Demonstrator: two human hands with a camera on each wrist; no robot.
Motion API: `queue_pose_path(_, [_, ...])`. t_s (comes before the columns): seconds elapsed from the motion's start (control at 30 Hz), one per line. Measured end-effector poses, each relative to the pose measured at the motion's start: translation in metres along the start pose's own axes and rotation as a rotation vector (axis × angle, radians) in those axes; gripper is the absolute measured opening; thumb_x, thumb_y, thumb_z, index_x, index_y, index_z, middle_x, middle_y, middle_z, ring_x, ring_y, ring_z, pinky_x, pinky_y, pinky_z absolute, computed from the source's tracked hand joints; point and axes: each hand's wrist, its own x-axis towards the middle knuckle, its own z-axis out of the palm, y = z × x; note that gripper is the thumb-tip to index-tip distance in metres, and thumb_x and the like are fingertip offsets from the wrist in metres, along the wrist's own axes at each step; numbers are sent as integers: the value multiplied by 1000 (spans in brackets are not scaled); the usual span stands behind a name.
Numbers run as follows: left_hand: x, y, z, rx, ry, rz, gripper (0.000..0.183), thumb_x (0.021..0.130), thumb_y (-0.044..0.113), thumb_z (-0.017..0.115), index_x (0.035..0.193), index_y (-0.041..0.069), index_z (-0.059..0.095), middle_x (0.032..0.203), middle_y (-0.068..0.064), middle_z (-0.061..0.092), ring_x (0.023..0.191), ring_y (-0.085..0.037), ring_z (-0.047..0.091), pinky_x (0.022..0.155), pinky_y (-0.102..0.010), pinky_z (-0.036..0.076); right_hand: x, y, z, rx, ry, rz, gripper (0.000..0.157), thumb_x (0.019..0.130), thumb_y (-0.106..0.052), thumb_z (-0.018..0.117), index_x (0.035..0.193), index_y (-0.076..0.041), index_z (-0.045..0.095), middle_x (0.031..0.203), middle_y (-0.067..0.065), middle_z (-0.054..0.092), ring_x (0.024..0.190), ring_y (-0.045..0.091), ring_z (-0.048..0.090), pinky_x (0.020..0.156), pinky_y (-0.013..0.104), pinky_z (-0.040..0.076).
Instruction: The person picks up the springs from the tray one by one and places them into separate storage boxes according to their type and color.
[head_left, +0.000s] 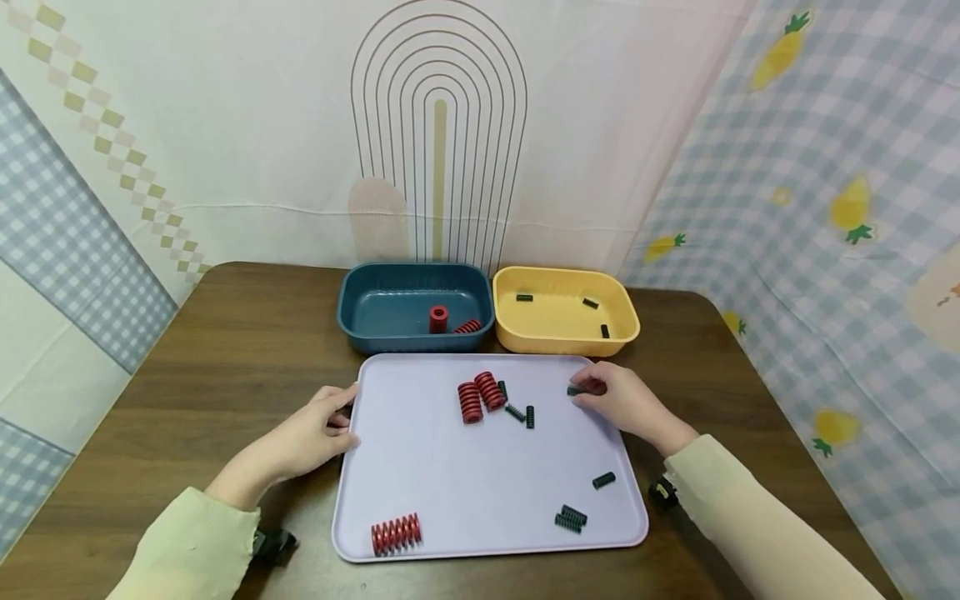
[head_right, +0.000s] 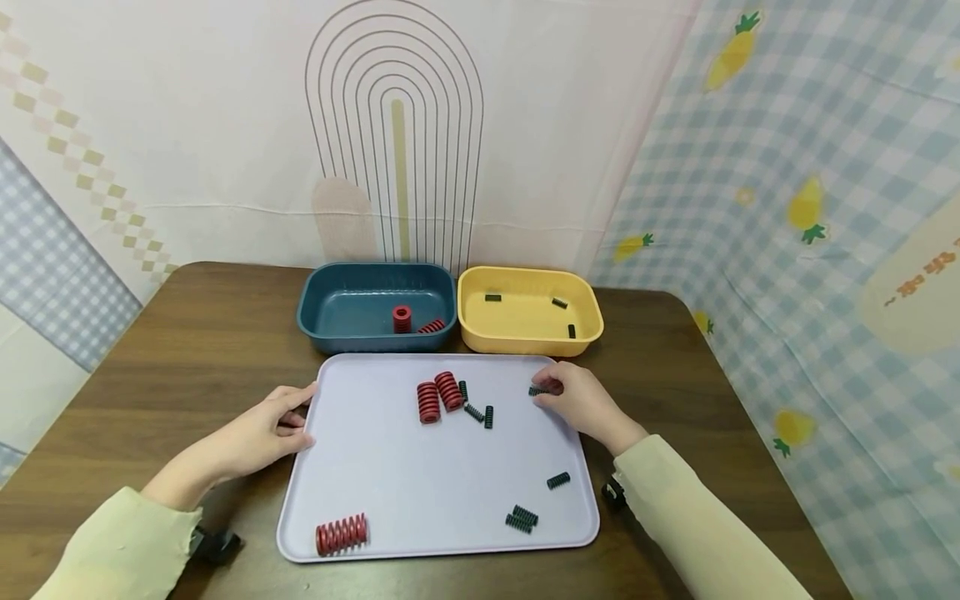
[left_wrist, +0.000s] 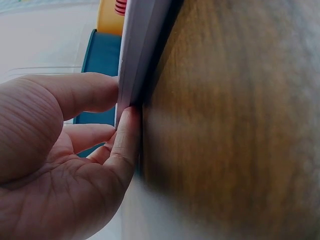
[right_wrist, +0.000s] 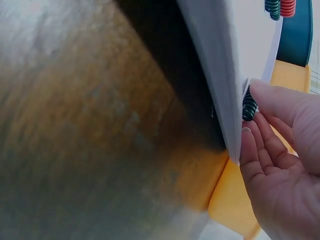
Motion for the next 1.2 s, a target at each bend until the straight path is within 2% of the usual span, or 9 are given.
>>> queue_pose_path(0.2, [0,0,0,-9,4,-1,76,88,3,66,150,-6,23,134,-21,35,104,-25,50,78,-27,48,-1,-1,1,-11,-1,-28,15,84,-16,76,98,-16,72,92,-4,64,85,14,58,76,35,49])
queue_pose_path(0.73, [-1,-1,-1,1,7,5,76,88,3,66,150,-7,23,132,-22,35,104,-26,51,77,-27,49,-9,-4,-3,-41,-32,-39,10,86,-15,73,96,-15,72,88,-3,62,80,15,55,71,33,48])
queue_pose_path(0.97, [0,-2,1,2,6,-1,76,88,3,67,150,-6,23,133,-21,35,104,-25,51,78,-27,49,-8,-4,2,-105,-29,-34,5,90,-13,69,95,-12,68,86,-1,59,77,14,54,69,32,48])
queue_pose_path(1.07, [-1,-2,1,-4,3,3,76,88,3,67,150,-7,23,133,-21,35,103,-25,50,77,-27,48,-9,-7,3,-134,-7,-57,5,93,-13,66,96,-10,66,90,2,58,80,16,54,71,35,48])
queue_pose_path(1.2, [0,-1,0,-4,0,12,76,88,2,66,150,-7,22,133,-22,35,103,-26,50,77,-28,48,-9,-12,-3,-145,78,-90,7,96,-11,60,100,-6,63,97,7,58,87,20,56,76,40,48])
